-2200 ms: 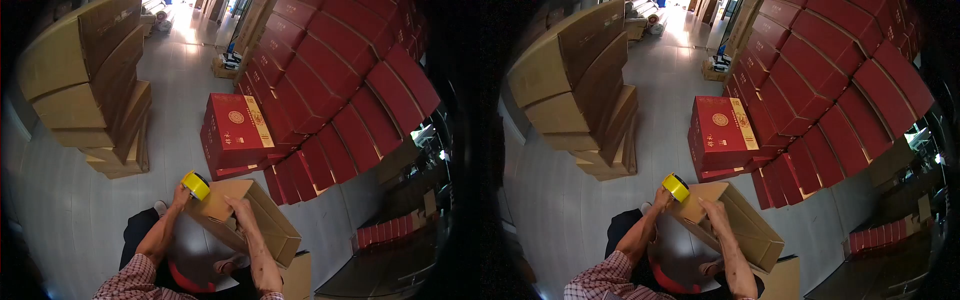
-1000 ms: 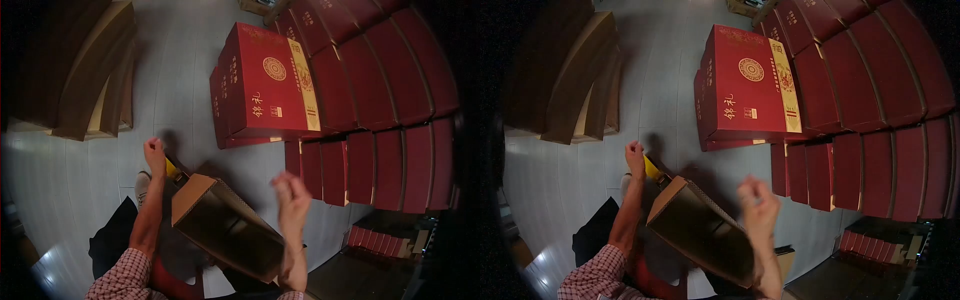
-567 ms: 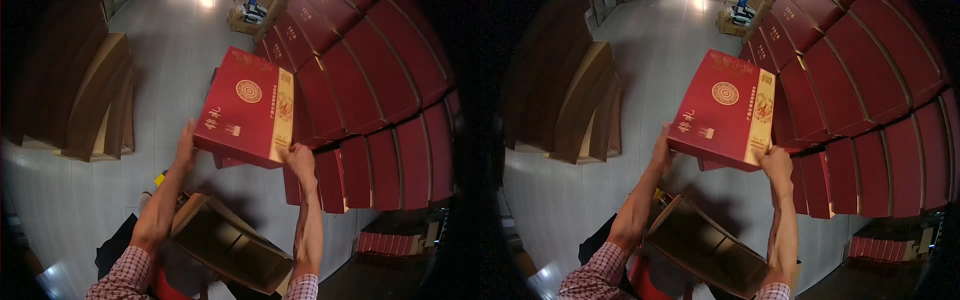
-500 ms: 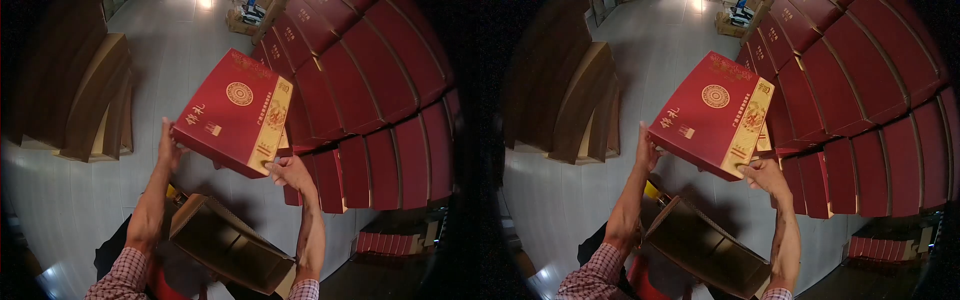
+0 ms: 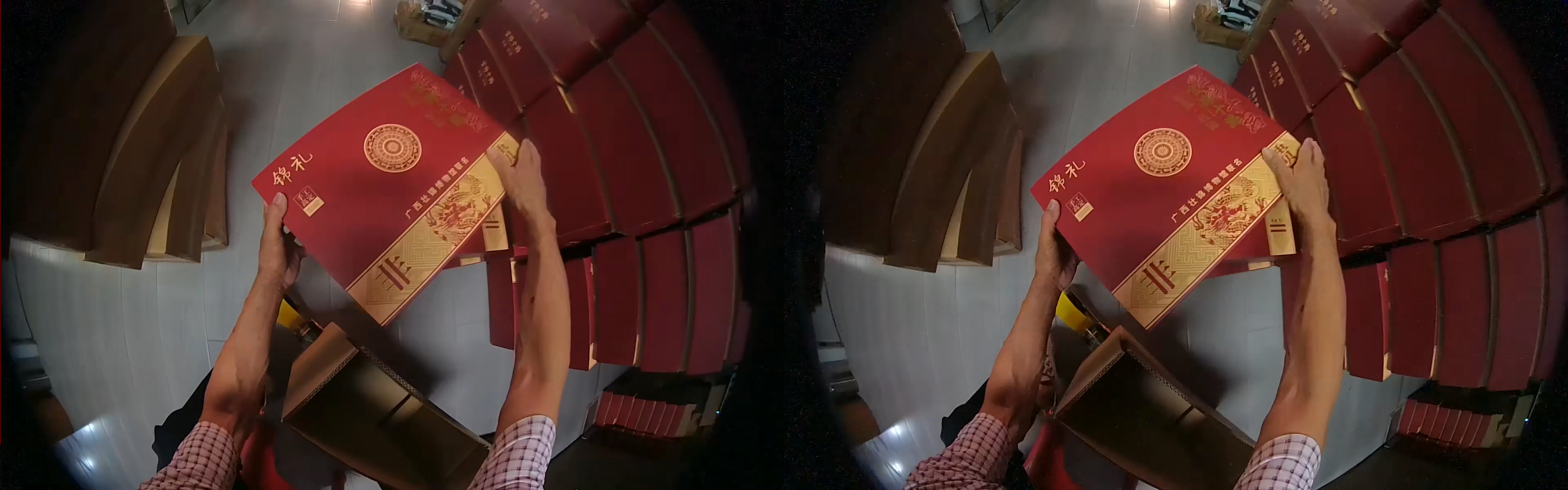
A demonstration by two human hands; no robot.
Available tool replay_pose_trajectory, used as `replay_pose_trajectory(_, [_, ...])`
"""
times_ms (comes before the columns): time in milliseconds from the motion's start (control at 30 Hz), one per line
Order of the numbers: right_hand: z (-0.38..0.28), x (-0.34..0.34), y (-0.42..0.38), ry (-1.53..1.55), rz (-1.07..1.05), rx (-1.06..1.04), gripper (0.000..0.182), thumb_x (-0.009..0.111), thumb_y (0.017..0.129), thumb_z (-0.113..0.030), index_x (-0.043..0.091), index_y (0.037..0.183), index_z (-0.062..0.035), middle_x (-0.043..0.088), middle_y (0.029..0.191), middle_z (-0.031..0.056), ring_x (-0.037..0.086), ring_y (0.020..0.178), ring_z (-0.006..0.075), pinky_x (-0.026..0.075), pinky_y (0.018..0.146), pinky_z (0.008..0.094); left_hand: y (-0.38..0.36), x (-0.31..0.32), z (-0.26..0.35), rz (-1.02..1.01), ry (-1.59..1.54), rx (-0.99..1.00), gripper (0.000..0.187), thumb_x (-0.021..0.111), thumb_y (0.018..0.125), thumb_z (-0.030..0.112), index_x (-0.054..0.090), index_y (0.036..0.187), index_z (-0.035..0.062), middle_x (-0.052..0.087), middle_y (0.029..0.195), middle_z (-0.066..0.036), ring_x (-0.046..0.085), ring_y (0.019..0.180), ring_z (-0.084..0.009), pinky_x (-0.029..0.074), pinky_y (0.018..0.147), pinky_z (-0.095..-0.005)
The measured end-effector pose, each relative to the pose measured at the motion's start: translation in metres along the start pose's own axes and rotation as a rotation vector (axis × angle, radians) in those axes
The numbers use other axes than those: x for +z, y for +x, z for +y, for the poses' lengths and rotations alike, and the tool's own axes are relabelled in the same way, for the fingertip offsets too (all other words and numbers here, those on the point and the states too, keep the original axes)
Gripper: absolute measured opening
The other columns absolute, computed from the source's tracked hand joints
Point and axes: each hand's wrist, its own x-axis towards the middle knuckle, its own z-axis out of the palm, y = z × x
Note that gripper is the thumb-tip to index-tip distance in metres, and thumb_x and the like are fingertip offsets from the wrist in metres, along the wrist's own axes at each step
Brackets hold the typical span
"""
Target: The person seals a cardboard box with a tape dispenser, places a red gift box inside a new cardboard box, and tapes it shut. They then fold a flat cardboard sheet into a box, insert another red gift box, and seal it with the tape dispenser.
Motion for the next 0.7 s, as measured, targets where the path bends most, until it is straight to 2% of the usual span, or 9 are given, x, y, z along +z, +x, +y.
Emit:
replay_pose_trajectory(67, [-0.032,-0.023,-0.007,-0.005,-0.147,0.103,0.097,0.077,0.079,-0.075,0.066,0.124,0.0105,0.073,0.119,0.027,0.073,0.109,0.035,0.057,0.096,0.0408,0.005,-0.005,-0.006,0.035,0.004,0.061,0.089,0.066,0.092,0.071,0.043,0.154,0.0109,0.054,0.148,-0.017,0.054,0.135,-0.0309,0.048,0.107,-0.0563])
replay_pose_trajectory(100, [-0.019,-0.026,0.001,0.083,-0.188,0.096,0.083,0.083,0.073,-0.073,0.072,0.104,0.0034,0.078,0.093,0.0179,0.077,0.088,0.0281,0.059,0.082,0.0381,0.008,-0.005,0.0,0.018,0.0,0.05,0.086,0.064,0.094,0.071,0.045,0.153,0.0107,0.055,0.147,-0.016,0.056,0.133,-0.0293,0.05,0.107,-0.0527])
replay_pose_trajectory(200, [0.01,-0.038,0.005,0.211,-0.434,0.196,0.091,0.083,0.072,-0.078,0.075,0.112,0.0039,0.078,0.097,0.0181,0.076,0.087,0.0229,0.059,0.079,0.0385,0.029,-0.006,0.001,-0.083,-0.126,0.001,0.086,0.058,0.096,0.074,0.048,0.152,0.0101,0.057,0.146,-0.017,0.059,0.131,-0.0286,0.054,0.105,-0.0498])
replay_pose_trajectory(233, [-0.004,-0.044,-0.019,0.362,-0.331,0.314,0.093,0.083,0.074,-0.076,0.075,0.118,0.0051,0.078,0.105,0.0197,0.074,0.096,0.0251,0.058,0.084,0.0406,0.036,-0.002,-0.001,-0.134,-0.186,-0.017,0.087,0.056,0.096,0.076,0.048,0.153,0.01,0.058,0.147,-0.017,0.06,0.131,-0.029,0.055,0.104,-0.0501])
replay_pose_trajectory(300, [0.018,-0.035,-0.029,0.473,-0.226,0.23,0.087,0.083,0.081,-0.068,0.072,0.131,0.0027,0.076,0.116,0.0204,0.069,0.112,0.027,0.053,0.099,0.0422,0.043,0.007,0.006,-0.165,-0.256,-0.058,0.091,0.053,0.095,0.079,0.048,0.153,0.0097,0.058,0.147,-0.018,0.06,0.13,-0.0299,0.056,0.103,-0.0507])
replay_pose_trajectory(433, [-0.03,-0.087,-0.106,0.62,-0.235,0.325,0.068,0.082,0.089,-0.055,0.074,0.127,0.001,0.077,0.11,0.0141,0.072,0.103,0.022,0.054,0.095,0.0367,0.019,0.027,0.056,-0.204,-0.173,-0.052,0.097,0.041,0.095,0.086,0.048,0.154,0.0086,0.058,0.147,-0.018,0.059,0.131,-0.0328,0.054,0.105,-0.0492])
replay_pose_trajectory(600, [-0.055,-0.201,-0.252,0.632,0.287,0.027,0.042,0.068,0.103,-0.04,0.072,0.111,0.0007,0.071,0.096,0.0009,0.061,0.088,0.0087,0.05,0.078,0.0289,-0.066,0.079,0.132,-0.444,-0.346,0.108,0.102,0.03,0.096,0.088,0.047,0.152,0.0046,0.06,0.142,-0.02,0.067,0.122,-0.0309,0.061,0.097,-0.0475])
replay_pose_trajectory(667, [-0.017,-0.231,-0.342,0.879,0.51,-0.011,0.06,0.054,0.106,-0.056,0.055,0.134,-0.003,0.063,0.123,0.0076,0.062,0.107,0.0188,0.052,0.091,0.0378,-0.1,0.077,0.133,-0.575,-0.271,0.162,0.074,0.039,0.106,0.065,0.052,0.145,0.0036,0.065,0.134,-0.017,0.071,0.112,-0.0262,0.065,0.089,-0.0389])
replay_pose_trajectory(700, [-0.037,-0.237,-0.393,1.152,0.666,0.126,0.078,0.047,0.106,-0.067,0.043,0.156,-0.0061,0.056,0.146,0.0147,0.06,0.125,0.0272,0.052,0.101,0.0454,-0.11,0.07,0.126,-0.641,-0.249,0.179,0.056,0.045,0.112,0.05,0.055,0.141,0.0032,0.068,0.129,-0.015,0.073,0.107,-0.0235,0.067,0.085,-0.0342])
